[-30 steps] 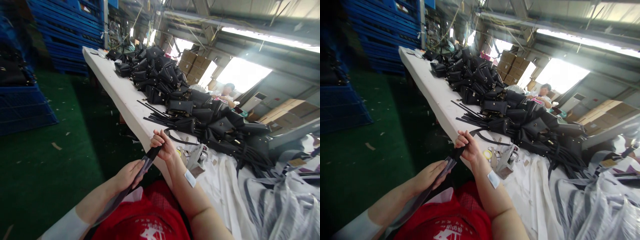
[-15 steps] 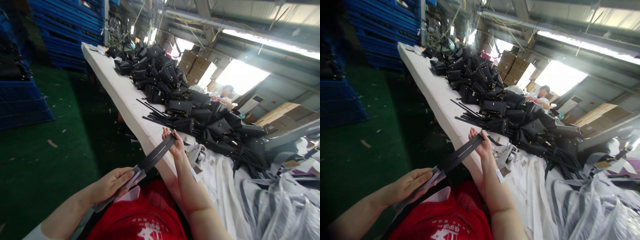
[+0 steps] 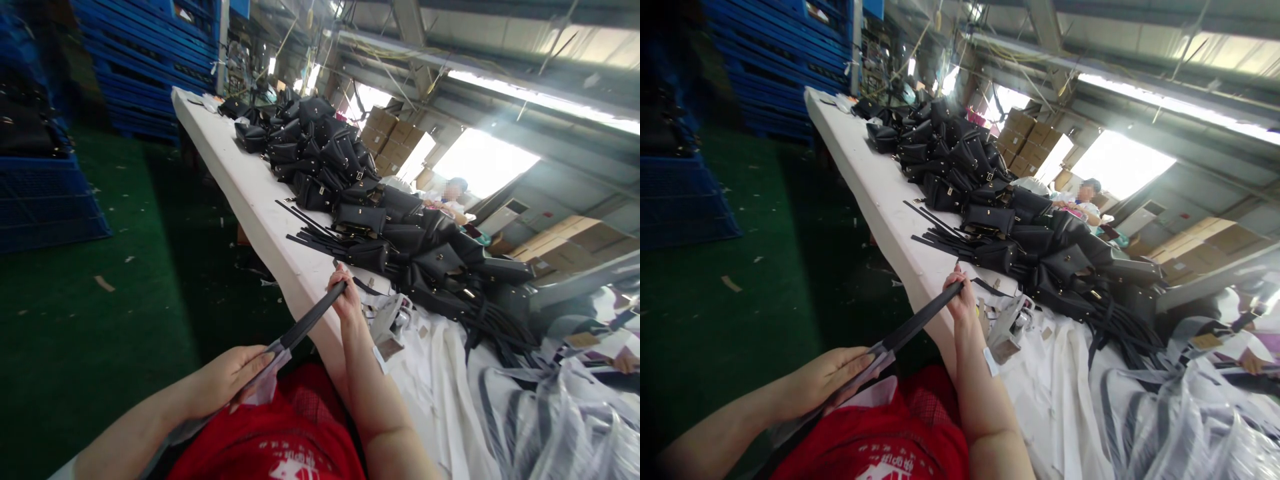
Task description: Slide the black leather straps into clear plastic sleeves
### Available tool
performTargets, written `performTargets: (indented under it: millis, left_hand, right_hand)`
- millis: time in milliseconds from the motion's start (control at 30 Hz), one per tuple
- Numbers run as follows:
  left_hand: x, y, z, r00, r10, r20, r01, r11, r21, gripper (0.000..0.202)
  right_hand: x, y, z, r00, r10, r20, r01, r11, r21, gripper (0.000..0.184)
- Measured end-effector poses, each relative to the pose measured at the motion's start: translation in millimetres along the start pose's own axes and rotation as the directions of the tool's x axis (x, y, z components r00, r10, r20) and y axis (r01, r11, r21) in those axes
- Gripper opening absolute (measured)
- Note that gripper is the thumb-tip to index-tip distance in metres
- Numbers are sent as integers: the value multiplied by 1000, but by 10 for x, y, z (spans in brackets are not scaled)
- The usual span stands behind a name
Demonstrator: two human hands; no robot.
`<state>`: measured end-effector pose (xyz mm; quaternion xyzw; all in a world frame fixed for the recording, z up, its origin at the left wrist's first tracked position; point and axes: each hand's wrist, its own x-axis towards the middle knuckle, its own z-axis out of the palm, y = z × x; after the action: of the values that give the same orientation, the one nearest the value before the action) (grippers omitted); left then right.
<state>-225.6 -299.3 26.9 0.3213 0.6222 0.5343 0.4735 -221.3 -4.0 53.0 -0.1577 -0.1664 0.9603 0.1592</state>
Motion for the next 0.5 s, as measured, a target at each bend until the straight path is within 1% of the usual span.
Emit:
performTargets:
  millis: [67, 133, 200, 267, 333, 400, 433, 500]
  left_hand:
    - [53, -67, 9, 1000, -18, -19, 19, 1000, 20, 57]
    - [93, -111, 3, 999, -4, -32, 5, 1000, 9, 60]
    - [119, -119, -2, 999, 25, -38, -25, 999, -21, 63]
    - [147, -94, 3, 998, 44, -43, -47, 997, -60, 65]
    - [198, -42, 19, 997, 65, -47, -70, 993, -91, 63]
    - [281, 29, 37, 993, 94, -77, -102, 989, -106, 61]
    - [332, 68, 43, 987, 113, -111, -126, 986, -109, 59]
    - [433, 140, 40, 966, 164, -199, -186, 977, -100, 57]
  right_hand:
    - [-26, -50, 58, 995, -25, 97, 26, 1000, -10, 13]
    - [-51, -82, 121, 981, -27, 194, 36, 998, -43, 18]
    - [-72, -92, 193, 968, -9, 250, 28, 997, -74, 23]
    - [-93, -60, 277, 961, 8, 276, 19, 995, -97, 27]
    - [-128, 44, 370, 956, 25, 294, 16, 990, -137, 31]
    - [-181, 238, 462, 947, 66, 315, -2, 980, -199, 32]
    - [-211, 359, 505, 938, 106, 330, -26, 971, -238, 32]
    - [-255, 597, 579, 906, 228, 356, -103, 936, -337, 31]
